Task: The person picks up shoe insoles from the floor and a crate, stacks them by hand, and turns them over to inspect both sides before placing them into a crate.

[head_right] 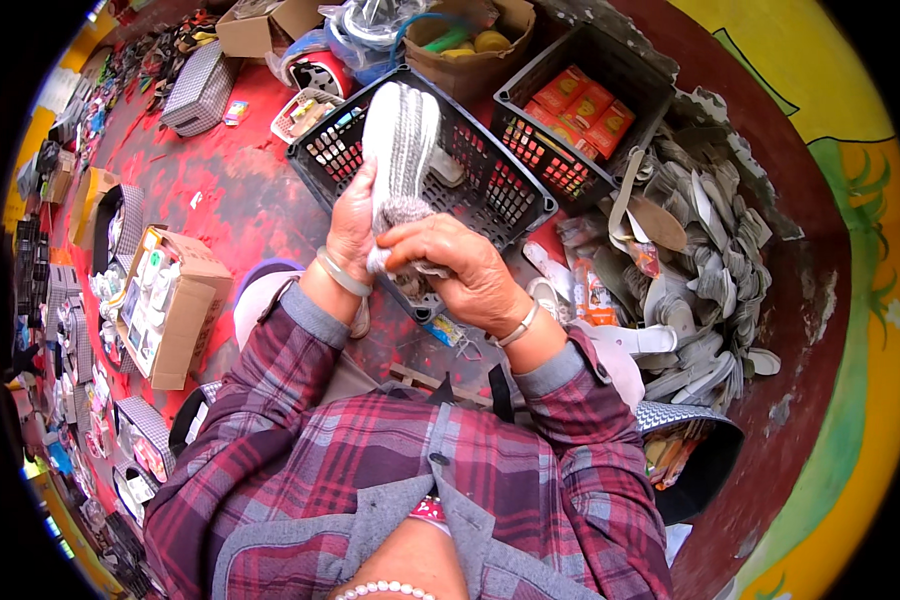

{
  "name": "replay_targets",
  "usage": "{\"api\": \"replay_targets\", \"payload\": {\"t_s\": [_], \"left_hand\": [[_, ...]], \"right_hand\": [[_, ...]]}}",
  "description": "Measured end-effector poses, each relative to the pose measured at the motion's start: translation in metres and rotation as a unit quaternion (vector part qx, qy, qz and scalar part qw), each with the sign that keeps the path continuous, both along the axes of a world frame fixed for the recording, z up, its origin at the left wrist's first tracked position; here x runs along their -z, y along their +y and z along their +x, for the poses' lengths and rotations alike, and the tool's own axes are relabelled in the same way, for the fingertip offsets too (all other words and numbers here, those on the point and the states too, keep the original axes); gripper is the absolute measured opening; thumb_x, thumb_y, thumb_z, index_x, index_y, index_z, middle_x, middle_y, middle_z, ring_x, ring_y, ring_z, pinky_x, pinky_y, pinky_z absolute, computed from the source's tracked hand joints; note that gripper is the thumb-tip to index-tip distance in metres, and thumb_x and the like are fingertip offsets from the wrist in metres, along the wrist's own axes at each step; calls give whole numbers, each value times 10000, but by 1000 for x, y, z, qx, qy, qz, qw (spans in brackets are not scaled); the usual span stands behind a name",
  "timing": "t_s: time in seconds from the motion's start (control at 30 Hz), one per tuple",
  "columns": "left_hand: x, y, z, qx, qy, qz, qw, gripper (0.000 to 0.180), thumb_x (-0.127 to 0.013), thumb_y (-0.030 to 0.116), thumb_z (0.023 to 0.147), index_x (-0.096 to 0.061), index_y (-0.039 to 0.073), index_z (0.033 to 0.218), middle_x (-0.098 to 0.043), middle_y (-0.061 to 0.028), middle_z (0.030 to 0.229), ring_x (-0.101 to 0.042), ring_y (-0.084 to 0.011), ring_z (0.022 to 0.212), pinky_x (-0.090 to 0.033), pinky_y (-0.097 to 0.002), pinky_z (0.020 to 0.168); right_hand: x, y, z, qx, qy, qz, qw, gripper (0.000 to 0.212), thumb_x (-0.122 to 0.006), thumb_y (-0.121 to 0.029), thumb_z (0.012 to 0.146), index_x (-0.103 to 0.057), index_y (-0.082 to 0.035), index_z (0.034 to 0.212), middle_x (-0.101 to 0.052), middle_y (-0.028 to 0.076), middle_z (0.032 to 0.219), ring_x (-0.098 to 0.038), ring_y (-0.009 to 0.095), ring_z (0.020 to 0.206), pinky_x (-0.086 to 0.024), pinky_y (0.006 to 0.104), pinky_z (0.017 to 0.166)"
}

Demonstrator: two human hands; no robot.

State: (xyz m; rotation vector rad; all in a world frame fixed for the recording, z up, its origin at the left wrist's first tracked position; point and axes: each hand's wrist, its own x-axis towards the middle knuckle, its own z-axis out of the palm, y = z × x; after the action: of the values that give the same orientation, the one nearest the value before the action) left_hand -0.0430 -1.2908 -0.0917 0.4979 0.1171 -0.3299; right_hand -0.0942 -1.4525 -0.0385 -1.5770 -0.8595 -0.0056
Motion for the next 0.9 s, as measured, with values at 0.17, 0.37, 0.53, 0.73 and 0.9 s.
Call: {"api": "replay_targets", "payload": {"t_s": [0.17,0.37,0.53,0.73,0.9], "left_hand": [[-4,21,16,-151,-7,19,988,466,-444,373,958,-487,10,1247,-594,-133,1157,-581,-257,1019,-459,-388,912],[-9,16,10,-78,-47,-4,996,478,-474,387,943,-479,13,1242,-592,-141,1137,-576,-279,1010,-461,-419,902],[-15,-6,-8,10,-49,-15,999,424,-510,318,936,-476,15,1231,-597,-137,1130,-603,-267,998,-498,-407,876],[-5,-26,-23,61,-79,2,995,487,-551,270,922,-403,-11,1291,-563,-125,1183,-576,-201,1033,-461,-336,914],[11,-30,-16,-59,-112,187,974,465,-576,209,919,-376,-22,1269,-553,-98,1104,-551,-124,978,-469,-256,836]], "right_hand": [[-2,-31,-1,-195,134,-61,970,295,-475,44,629,-644,-10,865,-661,113,903,-622,228,862,-474,316,796],[1,-67,14,60,338,74,936,258,-615,-239,816,-660,16,829,-660,74,809,-611,118,727,-490,253,654],[15,-50,29,60,349,45,934,240,-602,-198,885,-637,17,986,-644,48,941,-577,94,878,-438,220,771],[16,-33,19,47,406,85,909,294,-652,-202,857,-594,7,1056,-601,-15,883,-518,54,747,-414,191,644],[31,-29,19,122,327,-20,937,216,-628,-186,870,-628,16,946,-568,-28,750,-479,39,666,-396,209,562]]}}
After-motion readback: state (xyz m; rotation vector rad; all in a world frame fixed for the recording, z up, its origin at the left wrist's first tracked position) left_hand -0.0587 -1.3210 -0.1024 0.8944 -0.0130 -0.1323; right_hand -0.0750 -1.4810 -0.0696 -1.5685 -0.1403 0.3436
